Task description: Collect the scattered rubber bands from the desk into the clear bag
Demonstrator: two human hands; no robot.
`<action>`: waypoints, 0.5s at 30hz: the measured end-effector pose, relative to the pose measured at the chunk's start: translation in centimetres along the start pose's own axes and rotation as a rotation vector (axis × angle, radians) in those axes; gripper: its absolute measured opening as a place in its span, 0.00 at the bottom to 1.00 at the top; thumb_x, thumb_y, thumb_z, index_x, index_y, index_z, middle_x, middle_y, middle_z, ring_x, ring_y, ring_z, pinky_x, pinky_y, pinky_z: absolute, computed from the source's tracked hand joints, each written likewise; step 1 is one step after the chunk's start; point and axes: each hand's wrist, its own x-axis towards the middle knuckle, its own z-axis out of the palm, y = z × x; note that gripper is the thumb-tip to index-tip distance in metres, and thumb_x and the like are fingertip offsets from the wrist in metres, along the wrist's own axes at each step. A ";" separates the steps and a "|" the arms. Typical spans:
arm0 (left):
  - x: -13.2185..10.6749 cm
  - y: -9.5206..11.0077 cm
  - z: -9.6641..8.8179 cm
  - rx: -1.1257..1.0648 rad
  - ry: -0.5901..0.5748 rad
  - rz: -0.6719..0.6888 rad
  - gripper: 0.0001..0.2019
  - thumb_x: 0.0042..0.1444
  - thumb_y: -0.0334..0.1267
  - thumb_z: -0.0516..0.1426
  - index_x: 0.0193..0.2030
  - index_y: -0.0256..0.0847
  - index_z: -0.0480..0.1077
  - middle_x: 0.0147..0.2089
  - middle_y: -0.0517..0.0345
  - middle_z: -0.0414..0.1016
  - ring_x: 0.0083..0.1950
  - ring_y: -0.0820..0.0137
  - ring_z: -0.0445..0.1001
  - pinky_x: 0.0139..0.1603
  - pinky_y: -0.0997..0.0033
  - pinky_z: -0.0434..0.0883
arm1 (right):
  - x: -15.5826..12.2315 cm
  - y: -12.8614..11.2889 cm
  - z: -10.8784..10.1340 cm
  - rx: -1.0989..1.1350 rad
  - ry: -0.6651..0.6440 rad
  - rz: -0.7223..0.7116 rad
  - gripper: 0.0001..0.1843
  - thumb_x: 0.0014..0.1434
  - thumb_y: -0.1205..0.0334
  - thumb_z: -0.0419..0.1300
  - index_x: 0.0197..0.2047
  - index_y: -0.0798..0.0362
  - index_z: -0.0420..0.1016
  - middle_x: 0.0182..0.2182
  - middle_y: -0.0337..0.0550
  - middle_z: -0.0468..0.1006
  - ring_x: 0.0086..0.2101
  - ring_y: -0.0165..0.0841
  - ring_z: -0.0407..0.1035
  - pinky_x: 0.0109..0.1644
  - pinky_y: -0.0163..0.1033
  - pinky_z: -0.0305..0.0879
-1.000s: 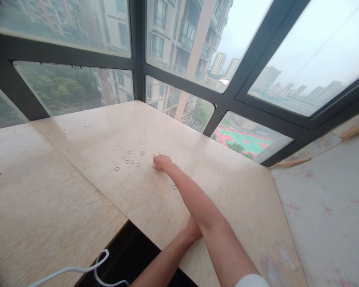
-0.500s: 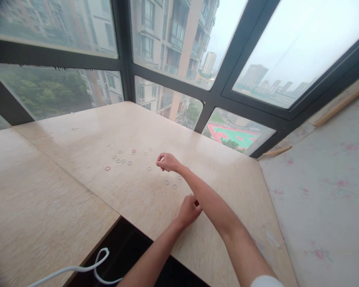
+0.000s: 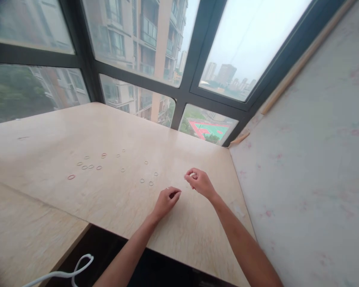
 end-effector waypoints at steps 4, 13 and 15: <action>-0.1 0.0 -0.2 0.051 -0.046 0.020 0.10 0.57 0.37 0.52 0.36 0.40 0.74 0.35 0.55 0.77 0.35 0.68 0.73 0.38 0.69 0.68 | -5.5 2.9 -2.5 -0.055 0.139 0.068 0.12 0.55 0.52 0.56 0.33 0.54 0.69 0.13 0.29 0.63 0.14 0.24 0.57 0.19 0.28 0.52; 0.0 0.2 -0.4 0.103 -0.078 0.055 0.11 0.57 0.40 0.52 0.37 0.40 0.74 0.37 0.54 0.78 0.38 0.66 0.75 0.40 0.66 0.71 | -14.2 8.7 -5.1 -0.125 0.316 0.275 0.14 0.55 0.51 0.54 0.33 0.53 0.72 0.13 0.31 0.64 0.16 0.27 0.62 0.21 0.31 0.55; 0.1 0.3 -0.4 0.115 -0.086 0.063 0.11 0.57 0.41 0.52 0.37 0.41 0.74 0.37 0.55 0.78 0.37 0.66 0.75 0.39 0.66 0.72 | -15.1 9.3 -5.3 -0.148 0.361 0.289 0.14 0.55 0.51 0.54 0.32 0.53 0.71 0.13 0.31 0.65 0.16 0.27 0.62 0.22 0.31 0.56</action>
